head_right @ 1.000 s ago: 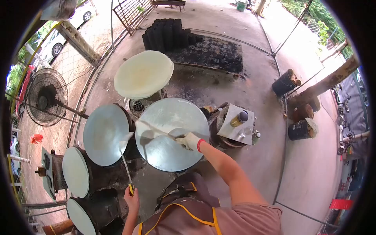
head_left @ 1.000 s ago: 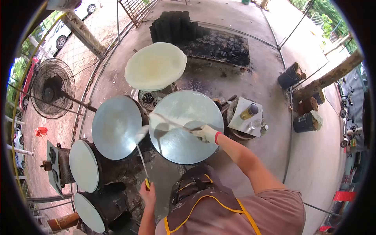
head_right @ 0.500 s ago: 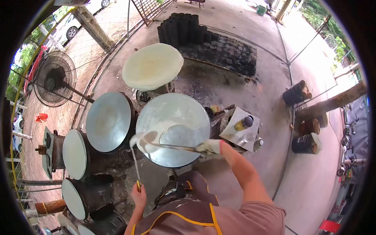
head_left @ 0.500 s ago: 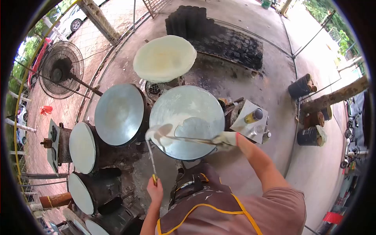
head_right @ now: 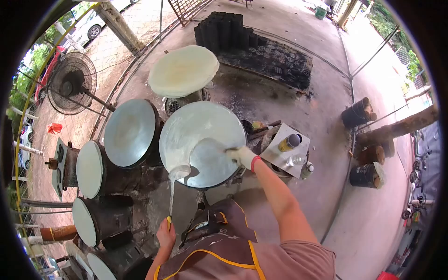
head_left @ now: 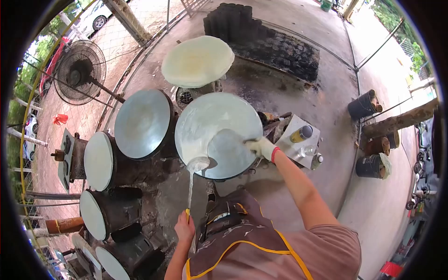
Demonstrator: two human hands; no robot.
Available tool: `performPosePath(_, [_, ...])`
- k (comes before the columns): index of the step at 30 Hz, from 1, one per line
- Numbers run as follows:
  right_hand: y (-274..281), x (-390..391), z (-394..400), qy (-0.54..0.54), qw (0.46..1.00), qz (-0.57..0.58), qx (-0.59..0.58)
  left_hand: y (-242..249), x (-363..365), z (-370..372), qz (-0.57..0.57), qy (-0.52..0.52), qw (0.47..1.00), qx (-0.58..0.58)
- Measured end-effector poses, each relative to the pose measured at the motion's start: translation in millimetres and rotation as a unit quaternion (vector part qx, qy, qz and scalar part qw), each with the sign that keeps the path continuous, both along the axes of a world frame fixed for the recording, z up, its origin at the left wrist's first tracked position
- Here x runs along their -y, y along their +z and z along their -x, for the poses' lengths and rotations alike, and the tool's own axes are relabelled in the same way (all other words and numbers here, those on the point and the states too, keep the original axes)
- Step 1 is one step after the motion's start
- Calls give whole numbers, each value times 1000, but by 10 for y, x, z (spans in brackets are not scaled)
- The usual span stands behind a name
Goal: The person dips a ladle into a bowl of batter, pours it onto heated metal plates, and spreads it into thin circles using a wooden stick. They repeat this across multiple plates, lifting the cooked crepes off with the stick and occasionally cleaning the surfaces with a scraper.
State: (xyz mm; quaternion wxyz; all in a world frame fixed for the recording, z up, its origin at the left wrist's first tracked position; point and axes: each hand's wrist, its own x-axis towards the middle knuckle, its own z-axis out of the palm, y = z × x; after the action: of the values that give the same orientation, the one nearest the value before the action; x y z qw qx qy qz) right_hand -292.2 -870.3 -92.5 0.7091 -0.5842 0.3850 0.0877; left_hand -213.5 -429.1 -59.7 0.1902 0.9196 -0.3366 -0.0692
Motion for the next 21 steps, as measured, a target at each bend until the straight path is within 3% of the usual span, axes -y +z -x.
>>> performPosePath(3, [-305, -86, 59, -210, 977, 34, 10, -13, -21, -4, 6, -10, 1000, 0])
performPosePath(4, [-151, -277, 107, -124, 990, 27, 60, -9, -34, -21, 8, -13, 1000, -1])
performPosePath(7, [91, -508, 263, 94, 995, 10, 24, 52, -95, -71, 2, -21, 1000, -15])
performPosePath(8, [-339, -452, 357, 46, 997, -56, 27, 70, -118, -101, -1, -24, 999, -23])
performPosePath(11, [277, -725, 339, -250, 964, -56, -66, 52, -244, -221, 14, -45, 998, -40])
performPosePath(12, [-42, -789, 443, -313, 948, -59, -5, 47, -292, -258, 23, -51, 998, -40])
performPosePath(15, [50, -1386, 497, -104, 993, 0, -56, 18, -428, -424, 66, -81, 994, -37])
performPosePath(16, [37, -1552, 527, -99, 993, -44, -37, -12, -498, -501, 91, -94, 991, -34])
performPosePath(19, [134, -2182, 587, -260, 959, -111, -23, 14, -718, -732, 157, -119, 979, -45])
performPosePath(20, [13, -2439, 568, -350, 919, -166, 75, 67, -786, -793, 176, -121, 975, -53])
performPosePath(21, [8, -2638, 434, -357, 917, -168, 66, 166, -852, -848, 187, -107, 971, -102])
